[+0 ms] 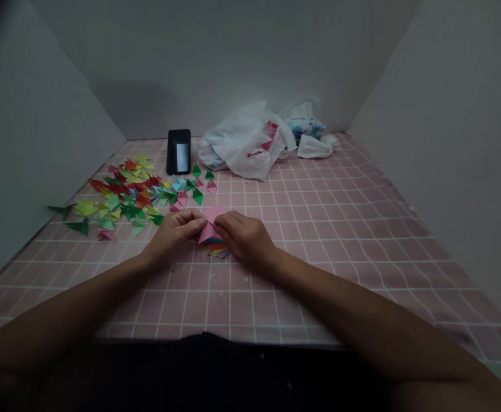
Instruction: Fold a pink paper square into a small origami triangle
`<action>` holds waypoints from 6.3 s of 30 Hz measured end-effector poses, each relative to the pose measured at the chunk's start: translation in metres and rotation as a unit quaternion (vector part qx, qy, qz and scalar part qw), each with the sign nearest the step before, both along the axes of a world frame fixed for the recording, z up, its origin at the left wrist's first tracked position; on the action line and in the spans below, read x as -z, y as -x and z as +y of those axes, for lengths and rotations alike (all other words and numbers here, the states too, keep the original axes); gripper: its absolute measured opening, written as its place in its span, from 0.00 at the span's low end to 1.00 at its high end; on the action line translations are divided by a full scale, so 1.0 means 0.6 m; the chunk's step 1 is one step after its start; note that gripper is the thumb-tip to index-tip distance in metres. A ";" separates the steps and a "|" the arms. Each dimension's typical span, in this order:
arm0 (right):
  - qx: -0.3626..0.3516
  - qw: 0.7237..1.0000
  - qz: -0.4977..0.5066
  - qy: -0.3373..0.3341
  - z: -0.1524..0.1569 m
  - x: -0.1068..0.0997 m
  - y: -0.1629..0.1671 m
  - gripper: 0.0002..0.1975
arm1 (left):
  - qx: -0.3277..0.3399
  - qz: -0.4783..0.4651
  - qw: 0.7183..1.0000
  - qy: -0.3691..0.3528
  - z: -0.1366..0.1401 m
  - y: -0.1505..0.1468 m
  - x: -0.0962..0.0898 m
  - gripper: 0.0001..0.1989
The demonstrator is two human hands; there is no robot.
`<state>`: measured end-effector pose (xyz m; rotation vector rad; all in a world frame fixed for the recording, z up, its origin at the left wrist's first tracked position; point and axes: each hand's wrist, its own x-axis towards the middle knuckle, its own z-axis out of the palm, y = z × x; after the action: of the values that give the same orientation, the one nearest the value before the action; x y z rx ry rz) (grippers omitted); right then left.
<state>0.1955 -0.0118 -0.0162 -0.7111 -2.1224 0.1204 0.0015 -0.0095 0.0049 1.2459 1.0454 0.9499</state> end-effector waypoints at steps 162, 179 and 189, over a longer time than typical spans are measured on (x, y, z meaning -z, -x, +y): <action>-0.052 0.777 0.214 0.590 -0.019 -0.020 0.021 0.13 | 0.003 0.066 0.998 -0.014 -0.006 -0.003 0.004 0.14; -0.053 0.780 0.203 0.589 -0.021 -0.017 0.021 0.14 | -0.021 0.076 0.996 -0.032 -0.009 -0.005 0.001 0.16; -0.078 0.764 0.222 0.600 -0.018 -0.012 0.017 0.14 | 0.008 0.055 0.998 -0.009 -0.005 -0.004 0.008 0.15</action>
<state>0.1854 -0.0228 -0.0088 -1.0444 -1.4219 1.6765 0.0041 -0.0124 0.0002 1.3318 1.1140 0.8879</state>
